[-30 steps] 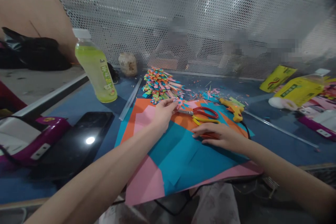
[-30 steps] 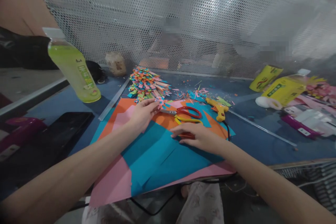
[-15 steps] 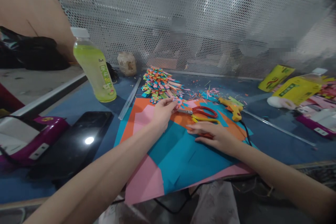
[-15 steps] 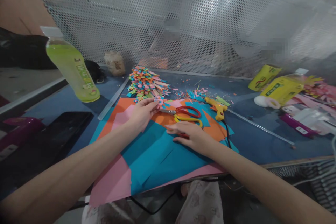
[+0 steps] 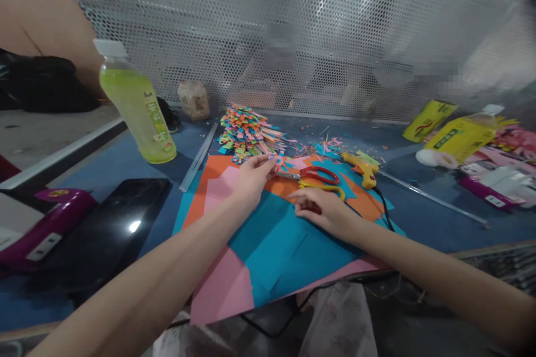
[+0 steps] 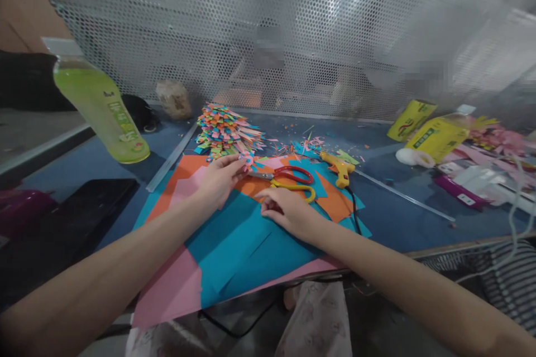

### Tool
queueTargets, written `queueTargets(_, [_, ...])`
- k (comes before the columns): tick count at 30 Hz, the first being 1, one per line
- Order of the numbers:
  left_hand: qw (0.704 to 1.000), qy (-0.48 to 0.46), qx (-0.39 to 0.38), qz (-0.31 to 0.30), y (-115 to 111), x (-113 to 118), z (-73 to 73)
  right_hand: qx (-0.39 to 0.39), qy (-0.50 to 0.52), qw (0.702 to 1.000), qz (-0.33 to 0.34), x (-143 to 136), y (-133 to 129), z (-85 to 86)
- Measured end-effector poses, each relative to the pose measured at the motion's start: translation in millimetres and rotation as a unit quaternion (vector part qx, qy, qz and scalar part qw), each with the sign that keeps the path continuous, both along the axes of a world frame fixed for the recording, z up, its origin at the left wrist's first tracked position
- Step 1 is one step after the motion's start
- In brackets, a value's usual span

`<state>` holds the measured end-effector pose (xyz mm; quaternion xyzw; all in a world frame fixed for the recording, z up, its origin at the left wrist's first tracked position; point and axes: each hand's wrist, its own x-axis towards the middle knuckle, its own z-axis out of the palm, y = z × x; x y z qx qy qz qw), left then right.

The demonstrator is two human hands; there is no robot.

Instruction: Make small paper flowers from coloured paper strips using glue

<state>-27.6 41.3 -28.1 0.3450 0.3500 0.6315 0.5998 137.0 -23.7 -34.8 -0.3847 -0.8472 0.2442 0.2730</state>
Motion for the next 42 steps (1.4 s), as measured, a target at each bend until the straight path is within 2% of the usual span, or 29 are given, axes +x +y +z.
queueTargets(4, [1.000, 0.005, 0.000, -0.001, 0.1, -0.1, -0.8, 0.078, -0.090, 0.993, 0.020, -5.9, -1.3, 4.6])
queueTargets(7, [1.000, 0.007, 0.000, 0.000, 0.9, -0.4, -1.7, 0.089, -0.114, 0.990, 0.003, -10.0, -0.4, 7.0])
queueTargets(12, [1.000, 0.006, 0.002, 0.000, 0.7, -0.7, -1.3, 0.029, -0.010, 0.998, -0.050, -10.7, 4.2, 7.4])
queueTargets(18, [1.000, 0.006, -0.006, 0.003, 1.1, -0.1, -1.3, -0.058, 0.109, 0.991, -0.057, -3.0, 4.0, 7.9])
queueTargets(26, [1.000, 0.005, -0.009, -0.001, 1.8, -0.3, -1.5, -0.010, 0.154, 0.982, -0.110, 29.9, 13.4, 33.8])
queueTargets(30, [1.000, 0.000, -0.003, 0.002, 0.9, -0.7, -1.2, -0.021, 0.073, 0.993, -0.085, 24.1, 5.5, 31.7])
queueTargets(36, [1.000, -0.008, 0.005, -0.003, -1.9, -1.4, 0.5, 0.082, -0.068, 0.994, -0.021, -2.0, -7.0, 10.7])
queueTargets(42, [1.000, -0.008, -0.003, 0.005, -0.2, -0.9, 0.4, 0.151, -0.121, 0.981, 0.026, 2.0, -13.0, 7.9])
